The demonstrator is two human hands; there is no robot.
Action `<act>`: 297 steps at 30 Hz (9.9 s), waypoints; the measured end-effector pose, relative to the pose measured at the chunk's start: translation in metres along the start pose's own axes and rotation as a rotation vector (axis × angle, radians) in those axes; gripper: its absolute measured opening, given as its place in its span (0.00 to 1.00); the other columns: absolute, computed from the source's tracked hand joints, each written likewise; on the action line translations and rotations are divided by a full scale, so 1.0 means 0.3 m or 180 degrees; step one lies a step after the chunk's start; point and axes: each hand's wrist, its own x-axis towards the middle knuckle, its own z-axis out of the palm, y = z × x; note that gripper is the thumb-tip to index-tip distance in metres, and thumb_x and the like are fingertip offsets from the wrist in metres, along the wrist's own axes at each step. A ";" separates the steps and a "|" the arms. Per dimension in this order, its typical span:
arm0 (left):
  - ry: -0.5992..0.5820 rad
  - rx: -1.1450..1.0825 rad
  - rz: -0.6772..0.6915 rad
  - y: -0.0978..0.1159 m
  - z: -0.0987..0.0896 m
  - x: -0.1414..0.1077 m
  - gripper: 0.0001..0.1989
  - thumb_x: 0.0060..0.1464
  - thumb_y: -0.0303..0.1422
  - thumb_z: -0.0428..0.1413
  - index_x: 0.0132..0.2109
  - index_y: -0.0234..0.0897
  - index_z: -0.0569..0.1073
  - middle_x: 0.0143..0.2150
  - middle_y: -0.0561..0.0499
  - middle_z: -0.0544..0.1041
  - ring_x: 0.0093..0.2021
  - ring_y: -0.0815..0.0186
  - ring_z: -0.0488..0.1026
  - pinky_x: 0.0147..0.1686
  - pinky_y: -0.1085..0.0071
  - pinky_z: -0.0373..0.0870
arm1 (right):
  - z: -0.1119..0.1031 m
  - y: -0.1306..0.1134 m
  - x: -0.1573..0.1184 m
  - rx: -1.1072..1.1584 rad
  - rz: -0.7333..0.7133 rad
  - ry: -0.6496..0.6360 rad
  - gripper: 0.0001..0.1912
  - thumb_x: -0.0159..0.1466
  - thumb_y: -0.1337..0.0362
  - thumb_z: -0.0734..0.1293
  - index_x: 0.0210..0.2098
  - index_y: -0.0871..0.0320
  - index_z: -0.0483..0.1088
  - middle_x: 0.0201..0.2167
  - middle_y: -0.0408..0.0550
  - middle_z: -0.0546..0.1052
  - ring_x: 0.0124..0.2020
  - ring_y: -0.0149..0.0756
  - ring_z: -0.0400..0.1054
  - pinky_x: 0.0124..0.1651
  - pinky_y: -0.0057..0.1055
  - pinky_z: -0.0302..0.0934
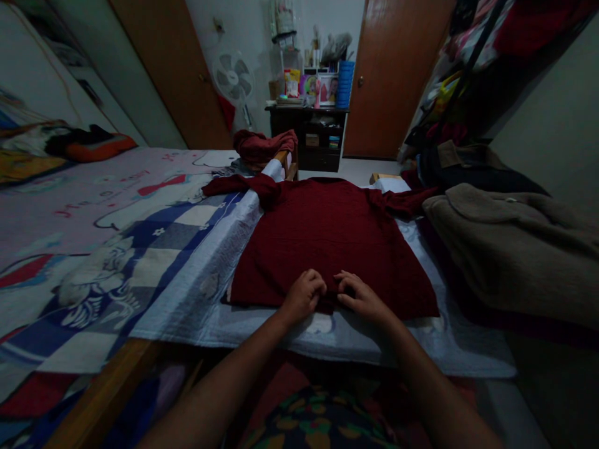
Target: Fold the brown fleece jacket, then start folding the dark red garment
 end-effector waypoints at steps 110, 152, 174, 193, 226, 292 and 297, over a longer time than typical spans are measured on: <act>-0.0606 0.1574 -0.0360 -0.029 -0.340 -0.043 0.24 0.54 0.29 0.53 0.59 0.45 0.68 0.57 0.48 0.73 0.57 0.59 0.69 0.56 0.58 0.65 | 0.016 -0.073 0.103 -0.1155 0.0047 -0.0361 0.27 0.62 0.62 0.64 0.60 0.55 0.65 0.65 0.52 0.62 0.65 0.46 0.54 0.65 0.43 0.49; 0.0114 0.1840 -0.0695 -0.374 0.168 0.794 0.29 0.59 0.46 0.51 0.66 0.44 0.61 0.71 0.41 0.52 0.69 0.40 0.47 0.63 0.44 0.51 | -0.348 0.441 0.961 -0.1916 0.1541 0.0798 0.31 0.66 0.56 0.60 0.64 0.65 0.58 0.68 0.59 0.55 0.69 0.53 0.44 0.66 0.48 0.41; 0.0185 0.2016 -0.1152 -0.471 0.040 1.109 0.26 0.59 0.45 0.50 0.62 0.41 0.65 0.63 0.40 0.65 0.63 0.51 0.60 0.61 0.53 0.57 | -0.313 0.525 1.139 -0.2138 0.1183 0.0924 0.31 0.67 0.54 0.57 0.66 0.60 0.57 0.69 0.55 0.54 0.69 0.49 0.43 0.66 0.46 0.38; 0.0857 0.2102 -0.1809 -0.821 -0.100 1.267 0.33 0.59 0.52 0.44 0.65 0.42 0.61 0.64 0.38 0.64 0.65 0.47 0.58 0.62 0.48 0.52 | -0.336 0.494 1.130 -0.1912 0.1180 0.0824 0.31 0.66 0.54 0.59 0.65 0.61 0.58 0.68 0.53 0.55 0.69 0.49 0.45 0.67 0.46 0.40; 0.1757 0.1677 -0.1453 -0.864 -0.187 1.268 0.26 0.60 0.30 0.47 0.65 0.38 0.59 0.71 0.46 0.54 0.65 0.53 0.59 0.60 0.57 0.62 | -0.512 0.721 1.318 -0.0875 0.0718 0.2370 0.16 0.56 0.67 0.60 0.39 0.62 0.76 0.39 0.53 0.79 0.43 0.40 0.71 0.52 0.34 0.62; 0.0762 0.2410 -0.1456 -0.842 -0.143 1.226 0.26 0.62 0.45 0.44 0.63 0.41 0.63 0.67 0.39 0.60 0.65 0.48 0.56 0.60 0.48 0.54 | -0.370 0.561 1.304 -0.2404 0.1212 0.1221 0.22 0.69 0.57 0.52 0.55 0.59 0.63 0.59 0.58 0.65 0.61 0.47 0.56 0.60 0.49 0.48; 0.0727 0.2593 -0.0964 -0.821 -0.140 1.204 0.17 0.63 0.37 0.44 0.53 0.37 0.71 0.55 0.41 0.71 0.55 0.53 0.65 0.53 0.58 0.63 | -0.391 0.574 1.308 -0.2282 0.1349 0.0804 0.28 0.69 0.53 0.50 0.64 0.61 0.55 0.67 0.58 0.55 0.68 0.49 0.44 0.65 0.54 0.40</act>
